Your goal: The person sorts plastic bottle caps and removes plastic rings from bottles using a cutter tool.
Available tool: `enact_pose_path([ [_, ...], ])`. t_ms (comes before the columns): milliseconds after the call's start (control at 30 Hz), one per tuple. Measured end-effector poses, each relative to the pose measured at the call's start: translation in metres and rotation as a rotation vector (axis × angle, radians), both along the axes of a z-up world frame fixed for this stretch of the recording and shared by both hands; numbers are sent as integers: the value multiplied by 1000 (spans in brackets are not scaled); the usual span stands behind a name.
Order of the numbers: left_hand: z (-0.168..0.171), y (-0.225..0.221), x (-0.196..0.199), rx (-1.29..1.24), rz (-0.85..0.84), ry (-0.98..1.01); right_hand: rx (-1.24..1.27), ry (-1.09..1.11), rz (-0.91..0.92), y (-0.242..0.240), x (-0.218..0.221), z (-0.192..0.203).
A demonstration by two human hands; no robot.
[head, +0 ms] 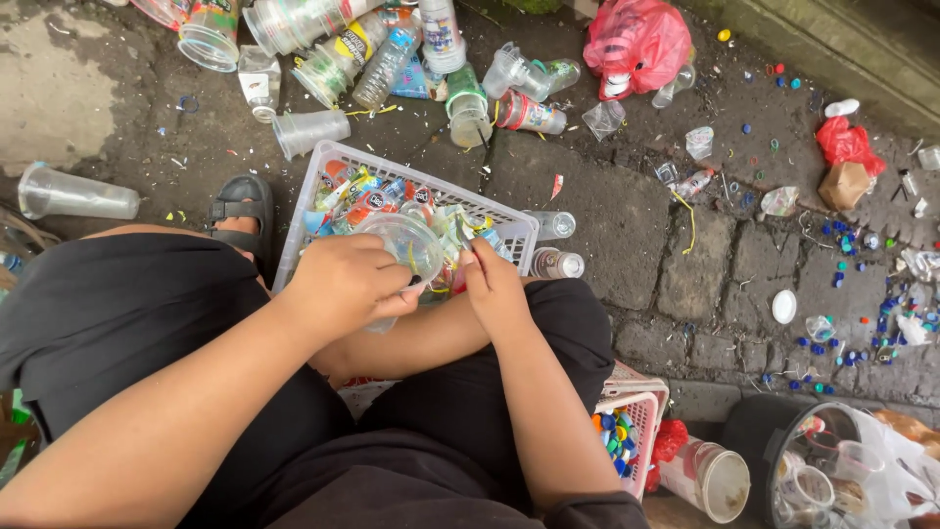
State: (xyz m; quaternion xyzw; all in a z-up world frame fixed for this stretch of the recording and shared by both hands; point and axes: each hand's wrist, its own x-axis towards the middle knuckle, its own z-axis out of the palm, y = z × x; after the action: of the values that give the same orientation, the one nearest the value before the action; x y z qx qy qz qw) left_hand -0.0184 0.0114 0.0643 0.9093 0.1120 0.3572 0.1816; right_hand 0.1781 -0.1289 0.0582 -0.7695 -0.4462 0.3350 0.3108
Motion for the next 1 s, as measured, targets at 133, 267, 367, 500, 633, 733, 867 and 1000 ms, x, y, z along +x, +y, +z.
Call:
enact_pose_path([
  [133,0,3,1,39,32,-13,110,43,19,-9,5,-14],
  [267,-8,5,4,174,74,7,196,21,246,-14,4,-22],
  [367,-11,4,4,237,63,24,164,-32,325,-12,4,-16],
  [500,-12,4,2,343,51,44,70,-137,398,-16,6,-17],
  [633,-9,-7,1,318,33,42,91,-160,378,-13,10,-23],
  [733,1,-29,2,280,0,34,121,-199,343,-2,17,-27],
  [867,9,-25,6,210,-29,2,151,-278,312,-6,18,-29],
  [1000,12,-4,3,154,-14,-18,204,-345,325,-8,17,-32],
])
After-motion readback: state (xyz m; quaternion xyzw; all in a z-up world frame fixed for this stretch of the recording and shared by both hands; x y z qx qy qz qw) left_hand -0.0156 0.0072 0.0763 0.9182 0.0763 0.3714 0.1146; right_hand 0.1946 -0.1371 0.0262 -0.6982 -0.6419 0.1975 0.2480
